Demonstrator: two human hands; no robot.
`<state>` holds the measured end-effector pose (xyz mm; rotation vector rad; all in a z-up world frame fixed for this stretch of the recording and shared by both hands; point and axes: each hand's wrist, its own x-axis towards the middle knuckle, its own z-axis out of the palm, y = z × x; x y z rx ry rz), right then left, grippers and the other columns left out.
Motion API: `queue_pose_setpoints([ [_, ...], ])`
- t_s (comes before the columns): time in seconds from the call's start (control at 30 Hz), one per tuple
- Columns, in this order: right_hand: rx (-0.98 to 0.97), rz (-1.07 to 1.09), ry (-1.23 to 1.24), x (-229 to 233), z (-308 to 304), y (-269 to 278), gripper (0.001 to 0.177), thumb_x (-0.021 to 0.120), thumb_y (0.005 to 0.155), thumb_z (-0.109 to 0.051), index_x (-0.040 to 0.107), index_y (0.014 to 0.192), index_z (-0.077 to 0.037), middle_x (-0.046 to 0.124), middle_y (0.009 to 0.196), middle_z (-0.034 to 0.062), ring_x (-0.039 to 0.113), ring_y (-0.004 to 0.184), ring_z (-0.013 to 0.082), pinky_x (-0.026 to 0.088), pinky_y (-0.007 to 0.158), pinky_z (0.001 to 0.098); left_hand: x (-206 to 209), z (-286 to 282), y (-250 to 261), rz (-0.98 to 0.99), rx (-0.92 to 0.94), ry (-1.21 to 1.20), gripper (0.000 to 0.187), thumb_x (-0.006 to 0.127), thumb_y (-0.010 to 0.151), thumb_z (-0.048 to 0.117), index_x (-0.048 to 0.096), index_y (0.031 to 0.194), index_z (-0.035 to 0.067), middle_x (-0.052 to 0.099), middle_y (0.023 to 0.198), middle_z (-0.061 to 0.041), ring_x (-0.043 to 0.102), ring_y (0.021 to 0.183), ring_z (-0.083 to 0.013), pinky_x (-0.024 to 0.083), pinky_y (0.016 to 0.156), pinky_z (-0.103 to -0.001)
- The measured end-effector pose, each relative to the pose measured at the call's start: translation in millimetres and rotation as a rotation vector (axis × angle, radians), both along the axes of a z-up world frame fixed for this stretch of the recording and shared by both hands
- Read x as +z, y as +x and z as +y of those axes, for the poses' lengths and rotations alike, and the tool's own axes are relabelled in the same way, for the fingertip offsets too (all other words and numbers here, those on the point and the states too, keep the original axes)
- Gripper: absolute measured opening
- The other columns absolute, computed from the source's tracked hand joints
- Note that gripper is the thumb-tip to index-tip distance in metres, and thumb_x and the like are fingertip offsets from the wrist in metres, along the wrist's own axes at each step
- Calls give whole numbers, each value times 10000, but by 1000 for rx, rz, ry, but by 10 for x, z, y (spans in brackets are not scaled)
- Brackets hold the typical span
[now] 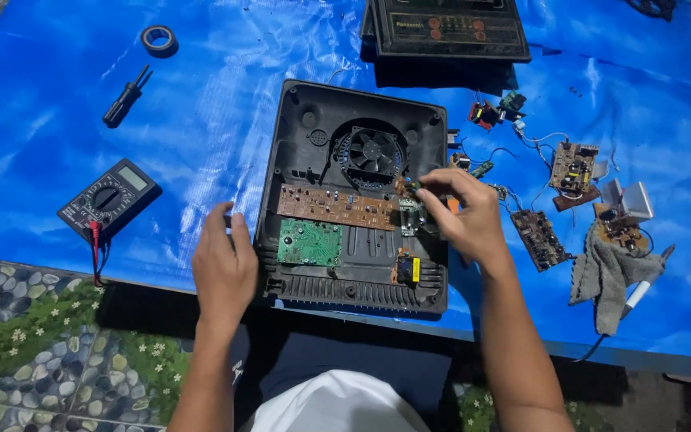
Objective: Inspecting and fitting various circuit boards into the housing of an induction cooker during a repair process.
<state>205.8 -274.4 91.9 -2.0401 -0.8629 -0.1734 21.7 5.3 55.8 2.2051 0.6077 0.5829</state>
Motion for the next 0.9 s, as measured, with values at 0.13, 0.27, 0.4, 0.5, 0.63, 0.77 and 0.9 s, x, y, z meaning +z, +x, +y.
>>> queue_pose_setpoints([
  [0.13,4,-33,-19,-81,105,143,145,785,906,5,785,1047,-33,772,948,133,752,848,329,618,781,434,-118,-58,13,145,-43,-88,572,287,1106,336,577,1321,-108,703,956,-329,692,818,-544,522,608,-581],
  [0.27,-54,-79,-28,-153,37,270,155,813,903,-19,794,1050,-61,769,953,121,748,857,327,607,772,418,-334,-15,-11,174,-74,-127,526,310,1121,312,711,1163,-26,692,793,-306,657,697,-521,449,519,-509],
  [0.4,-139,-103,7,-243,-141,466,178,793,927,6,777,1104,-9,743,954,205,730,872,409,592,749,469,-296,-3,24,159,-77,-229,481,373,1107,267,751,1084,-30,683,660,-259,615,534,-411,351,471,-440],
  [0.5,-193,-140,-40,-198,-215,520,189,802,932,4,774,1117,-11,739,941,200,729,857,397,593,740,465,-363,14,49,156,-72,-231,500,375,1115,284,777,1003,10,647,600,-241,562,484,-365,308,471,-413],
  [0.63,-233,-149,-74,-219,-213,572,181,787,939,34,773,1119,18,742,932,210,732,841,398,598,744,469,-388,8,45,156,-67,-237,500,379,1111,271,773,959,4,628,577,-240,525,465,-350,291,473,-412],
  [0.77,-252,-193,-158,-295,-184,647,176,794,929,0,779,1104,3,747,918,181,734,812,354,595,710,419,-311,-16,45,154,-55,-256,517,392,1106,249,737,794,22,567,512,-202,474,460,-304,284,505,-395],
  [0.9,-270,-214,-187,-405,-106,742,185,806,906,-23,771,1087,-1,737,905,180,726,811,373,590,678,421,-279,-26,35,154,-49,-258,525,402,1101,257,725,761,21,559,513,-218,471,470,-315,281,516,-405],
])
